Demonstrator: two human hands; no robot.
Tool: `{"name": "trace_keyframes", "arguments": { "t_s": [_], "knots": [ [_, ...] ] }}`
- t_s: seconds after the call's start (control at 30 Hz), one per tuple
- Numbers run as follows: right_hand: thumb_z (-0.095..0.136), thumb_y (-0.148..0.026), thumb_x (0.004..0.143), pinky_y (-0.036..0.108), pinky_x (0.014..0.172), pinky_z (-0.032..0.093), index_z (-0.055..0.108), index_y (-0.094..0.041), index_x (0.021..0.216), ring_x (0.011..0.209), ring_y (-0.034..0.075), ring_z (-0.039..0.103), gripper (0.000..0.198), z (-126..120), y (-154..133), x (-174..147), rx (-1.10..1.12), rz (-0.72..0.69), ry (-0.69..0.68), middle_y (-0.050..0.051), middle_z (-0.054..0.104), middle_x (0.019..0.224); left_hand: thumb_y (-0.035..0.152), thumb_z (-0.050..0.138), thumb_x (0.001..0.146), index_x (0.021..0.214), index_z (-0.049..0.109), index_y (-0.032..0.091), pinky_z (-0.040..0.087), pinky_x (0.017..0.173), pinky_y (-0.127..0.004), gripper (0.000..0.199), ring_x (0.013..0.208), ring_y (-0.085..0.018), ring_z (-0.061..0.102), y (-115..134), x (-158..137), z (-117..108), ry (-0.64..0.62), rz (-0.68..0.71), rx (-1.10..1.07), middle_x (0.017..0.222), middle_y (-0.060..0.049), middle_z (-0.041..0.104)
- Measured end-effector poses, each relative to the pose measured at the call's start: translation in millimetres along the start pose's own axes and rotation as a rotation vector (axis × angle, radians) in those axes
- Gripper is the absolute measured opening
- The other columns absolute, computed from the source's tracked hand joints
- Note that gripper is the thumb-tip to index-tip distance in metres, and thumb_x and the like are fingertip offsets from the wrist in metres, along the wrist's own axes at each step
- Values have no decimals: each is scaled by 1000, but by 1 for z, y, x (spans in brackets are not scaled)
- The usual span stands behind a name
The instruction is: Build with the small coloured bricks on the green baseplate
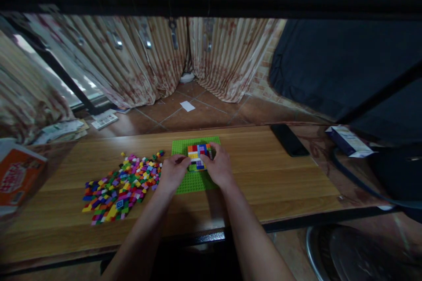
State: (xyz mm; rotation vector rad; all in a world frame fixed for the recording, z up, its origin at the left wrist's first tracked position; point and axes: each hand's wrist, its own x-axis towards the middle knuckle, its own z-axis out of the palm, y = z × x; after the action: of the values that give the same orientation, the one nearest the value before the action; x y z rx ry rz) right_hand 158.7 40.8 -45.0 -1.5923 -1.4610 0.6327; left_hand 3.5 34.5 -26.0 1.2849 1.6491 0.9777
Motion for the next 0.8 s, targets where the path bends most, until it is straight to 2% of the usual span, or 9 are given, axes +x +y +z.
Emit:
{"name": "trace_keyframes", "arguments": {
  "t_s": [0.17, 0.4, 0.7, 0.8],
  "knots": [
    [65, -37, 73, 43, 90, 47, 57, -17, 118, 101, 25, 63, 50, 0, -4, 0, 63, 28, -21, 13, 67, 110, 29, 56, 73, 74, 67, 14, 41, 56, -22, 18, 60, -12, 58, 0, 0, 1, 6, -4, 0, 64, -1, 65],
    [67, -39, 72, 43, 88, 49, 58, -19, 118, 101, 26, 63, 51, 2, -2, 1, 53, 53, 0, 12, 67, 109, 29, 56, 74, 73, 66, 14, 40, 53, -20, 18, 59, -11, 57, -3, 3, 1, -12, 4, -9, 61, 0, 62],
    [67, -36, 71, 43, 88, 49, 59, -20, 117, 98, 24, 64, 50, 3, -3, -1, 73, 54, 21, 11, 68, 107, 30, 56, 76, 76, 67, 14, 42, 56, -22, 19, 62, -13, 59, -4, 3, 0, -14, 26, 22, 62, -1, 63],
    [64, -39, 75, 42, 90, 49, 60, -19, 115, 99, 24, 64, 44, -1, -1, 1, 143, 44, 3, 11, 69, 108, 30, 55, 78, 77, 67, 14, 42, 57, -22, 20, 62, -13, 59, -4, 1, 0, -18, 35, 43, 65, -1, 65]
  ]
}}
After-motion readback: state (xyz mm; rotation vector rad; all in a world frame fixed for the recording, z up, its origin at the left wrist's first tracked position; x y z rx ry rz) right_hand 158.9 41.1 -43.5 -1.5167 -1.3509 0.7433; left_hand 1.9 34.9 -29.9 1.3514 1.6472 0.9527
